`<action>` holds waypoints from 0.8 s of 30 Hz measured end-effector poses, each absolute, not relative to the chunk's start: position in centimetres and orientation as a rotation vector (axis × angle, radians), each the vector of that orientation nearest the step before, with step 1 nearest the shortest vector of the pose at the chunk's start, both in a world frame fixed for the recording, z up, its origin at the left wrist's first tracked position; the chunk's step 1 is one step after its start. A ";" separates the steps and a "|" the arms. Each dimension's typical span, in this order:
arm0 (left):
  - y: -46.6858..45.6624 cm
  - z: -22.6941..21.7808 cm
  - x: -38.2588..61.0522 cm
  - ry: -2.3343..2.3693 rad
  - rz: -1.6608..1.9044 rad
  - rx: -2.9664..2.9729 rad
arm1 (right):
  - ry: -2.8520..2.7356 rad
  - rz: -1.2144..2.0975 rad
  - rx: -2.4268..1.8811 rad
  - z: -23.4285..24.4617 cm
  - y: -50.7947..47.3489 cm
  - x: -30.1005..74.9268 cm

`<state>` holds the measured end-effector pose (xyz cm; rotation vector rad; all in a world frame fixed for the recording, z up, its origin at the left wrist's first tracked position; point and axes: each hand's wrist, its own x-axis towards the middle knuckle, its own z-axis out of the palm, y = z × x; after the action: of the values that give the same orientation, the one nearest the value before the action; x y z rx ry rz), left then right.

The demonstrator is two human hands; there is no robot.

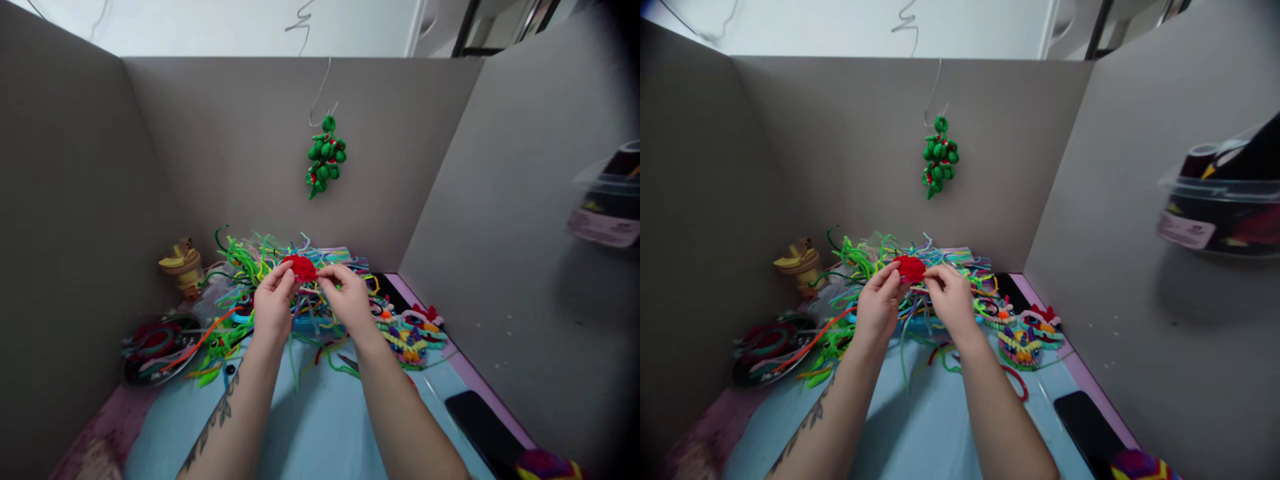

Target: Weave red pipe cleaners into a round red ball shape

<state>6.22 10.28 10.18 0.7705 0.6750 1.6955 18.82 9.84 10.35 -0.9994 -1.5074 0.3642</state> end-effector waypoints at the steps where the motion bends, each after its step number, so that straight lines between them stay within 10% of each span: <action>1: 10.2 10.2 6.3 0.670 1.686 0.772 | -1.483 0.420 -0.988 10.2 9.9 18.6; 24: 9.9 9.9 6.5 0.716 1.825 0.933 | -1.541 0.209 -0.977 10.5 9.2 17.9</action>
<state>6.51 9.93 9.93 0.9330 0.7161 1.8252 17.91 9.21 10.47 -0.9773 -1.5414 0.2091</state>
